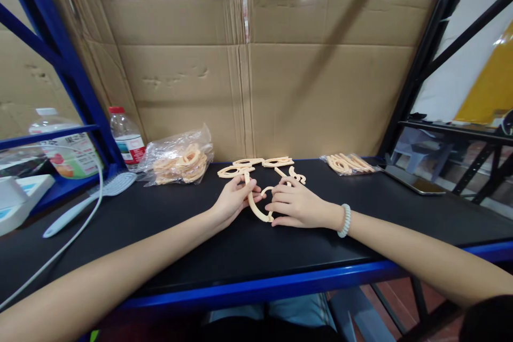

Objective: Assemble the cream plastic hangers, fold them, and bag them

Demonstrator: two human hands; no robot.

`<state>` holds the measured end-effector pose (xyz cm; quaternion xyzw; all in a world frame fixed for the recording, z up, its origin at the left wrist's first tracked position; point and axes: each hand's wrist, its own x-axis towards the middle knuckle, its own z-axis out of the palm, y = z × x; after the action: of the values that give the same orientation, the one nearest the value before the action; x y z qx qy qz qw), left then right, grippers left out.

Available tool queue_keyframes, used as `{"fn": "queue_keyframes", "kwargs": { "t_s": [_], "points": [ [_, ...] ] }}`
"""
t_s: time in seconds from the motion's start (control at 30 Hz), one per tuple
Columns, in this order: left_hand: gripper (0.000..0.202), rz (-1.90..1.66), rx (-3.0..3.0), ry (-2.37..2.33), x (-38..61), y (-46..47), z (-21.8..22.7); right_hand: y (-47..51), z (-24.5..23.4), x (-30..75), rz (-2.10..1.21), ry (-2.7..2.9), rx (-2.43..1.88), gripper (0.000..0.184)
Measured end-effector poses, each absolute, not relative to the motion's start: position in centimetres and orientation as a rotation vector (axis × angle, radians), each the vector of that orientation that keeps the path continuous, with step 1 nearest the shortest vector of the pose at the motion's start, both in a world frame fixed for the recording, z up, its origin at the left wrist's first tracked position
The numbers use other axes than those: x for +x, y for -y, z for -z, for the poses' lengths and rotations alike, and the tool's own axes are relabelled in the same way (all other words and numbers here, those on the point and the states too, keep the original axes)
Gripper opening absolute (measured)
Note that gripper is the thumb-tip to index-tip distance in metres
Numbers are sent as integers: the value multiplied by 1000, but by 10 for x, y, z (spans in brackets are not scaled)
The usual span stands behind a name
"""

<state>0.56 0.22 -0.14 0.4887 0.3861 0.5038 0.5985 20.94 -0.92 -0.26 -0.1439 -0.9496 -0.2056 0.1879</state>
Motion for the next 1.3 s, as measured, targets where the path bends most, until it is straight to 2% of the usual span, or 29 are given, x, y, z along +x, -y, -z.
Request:
{"fn": "queue_keyframes", "kwargs": {
  "t_s": [0.13, 0.3, 0.4, 0.5, 0.57, 0.7, 1.0, 1.3],
  "points": [
    [9, -1168, 1244, -945, 5, -4, 4, 10, 6, 208, 606, 2669, -431, 26],
    [39, -1348, 1601, -1091, -2, -9, 5, 6, 8, 212, 536, 2601, -484, 19],
    [50, -1419, 2204, -1107, -8, -7, 2, 5, 8, 213, 490, 2570, -501, 16],
    [38, -1028, 2812, -870, -10, 0, -1, 4, 9, 213, 504, 2564, -512, 15],
    [28, -797, 2952, -798, -8, 4, 2, 3, 10, 213, 537, 2557, -526, 15],
    [9, -721, 2946, -893, -3, 4, 11, 3, 11, 214, 557, 2534, -526, 16],
    [14, -569, 3070, -876, -4, 3, 8, 5, 12, 213, 547, 2537, -555, 18],
    [10, -533, 3157, -877, -5, 1, 11, 5, 14, 209, 281, 2502, -575, 17]
  ]
}}
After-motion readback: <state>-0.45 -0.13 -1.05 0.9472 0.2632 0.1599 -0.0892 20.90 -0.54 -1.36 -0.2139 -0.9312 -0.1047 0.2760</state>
